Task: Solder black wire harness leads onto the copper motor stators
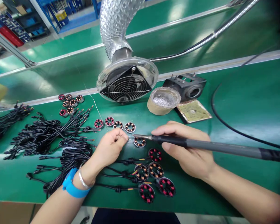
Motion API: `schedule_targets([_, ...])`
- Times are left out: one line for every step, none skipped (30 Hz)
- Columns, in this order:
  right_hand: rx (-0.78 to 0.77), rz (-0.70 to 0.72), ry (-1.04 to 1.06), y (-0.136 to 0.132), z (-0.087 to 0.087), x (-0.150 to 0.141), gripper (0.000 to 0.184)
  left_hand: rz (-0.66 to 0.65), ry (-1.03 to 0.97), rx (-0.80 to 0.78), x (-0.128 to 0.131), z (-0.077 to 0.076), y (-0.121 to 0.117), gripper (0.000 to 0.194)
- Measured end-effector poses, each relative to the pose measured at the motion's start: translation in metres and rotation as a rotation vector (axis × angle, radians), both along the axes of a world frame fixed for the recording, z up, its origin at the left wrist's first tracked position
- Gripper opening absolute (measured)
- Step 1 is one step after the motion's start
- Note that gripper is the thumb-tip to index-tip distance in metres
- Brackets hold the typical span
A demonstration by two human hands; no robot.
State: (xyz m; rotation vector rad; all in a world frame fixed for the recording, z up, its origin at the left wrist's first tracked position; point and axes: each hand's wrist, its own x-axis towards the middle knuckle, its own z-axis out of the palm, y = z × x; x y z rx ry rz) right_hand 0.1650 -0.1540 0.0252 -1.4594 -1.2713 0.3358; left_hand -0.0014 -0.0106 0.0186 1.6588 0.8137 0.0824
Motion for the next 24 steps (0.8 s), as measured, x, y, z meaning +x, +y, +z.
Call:
schedule_targets([0.000,0.005,0.014,0.0010,-0.0001,0.0000,0.016,-0.001,0.003,0.005,0.0000,0.0006,-0.0002,0.019])
schedule_targets([-0.001,0.010,0.027,0.0018,0.0000,0.0001,0.016,-0.002,0.004,0.008,0.0002,0.0011,-0.0004,0.019])
schedule_targets([-0.005,0.013,0.039,0.0024,0.0002,0.0002,0.016,-0.001,0.005,0.011,0.0004,0.0016,-0.0005,0.019])
schedule_targets([-0.005,0.013,0.047,0.0028,0.0005,0.0005,0.016,0.000,0.006,0.013,0.0006,0.0021,-0.0006,0.019])
schedule_targets([-0.006,0.014,0.051,0.0030,0.0007,0.0008,0.016,0.000,0.007,0.014,0.0009,0.0024,-0.0007,0.019])
schedule_targets([-0.005,0.017,0.052,0.0030,0.0007,0.0011,0.016,0.001,0.008,0.015,0.0011,0.0025,-0.0007,0.019])
schedule_targets([-0.005,0.020,0.051,0.0029,0.0006,0.0013,0.017,0.001,0.007,0.014,0.0013,0.0026,-0.0007,0.019])
schedule_targets([-0.004,0.023,0.048,0.0027,0.0002,0.0016,0.017,0.001,0.006,0.014,0.0014,0.0026,-0.0007,0.019])
schedule_targets([-0.003,0.025,0.046,0.0025,-0.0003,0.0017,0.017,0.001,0.007,0.013,0.0016,0.0025,-0.0007,0.019])
schedule_targets([-0.003,0.027,0.044,0.0021,-0.0010,0.0018,0.017,0.000,0.009,0.014,0.0016,0.0023,-0.0007,0.019])
schedule_targets([-0.004,0.029,0.043,0.0018,-0.0016,0.0018,0.017,0.000,0.012,0.014,0.0017,0.0022,-0.0008,0.019])
schedule_targets([-0.002,0.031,0.042,0.0016,-0.0022,0.0018,0.017,0.000,0.014,0.015,0.0017,0.0022,-0.0009,0.019])
schedule_targets([0.002,0.033,0.040,0.0014,-0.0027,0.0018,0.017,-0.001,0.016,0.017,0.0018,0.0022,-0.0011,0.019])
schedule_targets([0.007,0.037,0.036,0.0014,-0.0029,0.0018,0.017,0.000,0.014,0.018,0.0020,0.0023,-0.0012,0.019])
schedule_targets([0.011,0.043,0.030,0.0014,-0.0030,0.0017,0.017,-0.001,0.012,0.018,0.0022,0.0026,-0.0013,0.019])
schedule_targets([0.015,0.051,0.021,0.0015,-0.0030,0.0015,0.016,-0.002,0.010,0.020,0.0024,0.0028,-0.0014,0.019])
schedule_targets([0.017,0.060,0.011,0.0016,-0.0031,0.0013,0.016,-0.002,0.009,0.022,0.0026,0.0032,-0.0014,0.019])
schedule_targets([0.021,0.066,0.001,0.0016,-0.0032,0.0009,0.017,-0.002,0.011,0.024,0.0027,0.0035,-0.0014,0.019])
schedule_targets([0.027,0.071,-0.007,0.0016,-0.0037,0.0003,0.018,-0.003,0.015,0.026,0.0028,0.0037,-0.0013,0.019])
schedule_targets([0.034,0.075,-0.015,0.0015,-0.0045,-0.0005,0.019,-0.003,0.020,0.027,0.0028,0.0038,-0.0011,0.020])
schedule_targets([0.041,0.077,-0.019,0.0013,-0.0055,-0.0014,0.020,-0.005,0.025,0.027,0.0026,0.0038,-0.0010,0.020])
schedule_targets([0.050,0.074,-0.020,0.0010,-0.0067,-0.0025,0.021,-0.007,0.028,0.025,0.0024,0.0036,-0.0009,0.020])
schedule_targets([0.058,0.070,-0.020,0.0007,-0.0079,-0.0037,0.023,-0.010,0.030,0.024,0.0021,0.0033,-0.0007,0.020])
schedule_targets([0.062,0.066,-0.020,0.0004,-0.0088,-0.0048,0.024,-0.013,0.030,0.023,0.0018,0.0030,-0.0006,0.020])
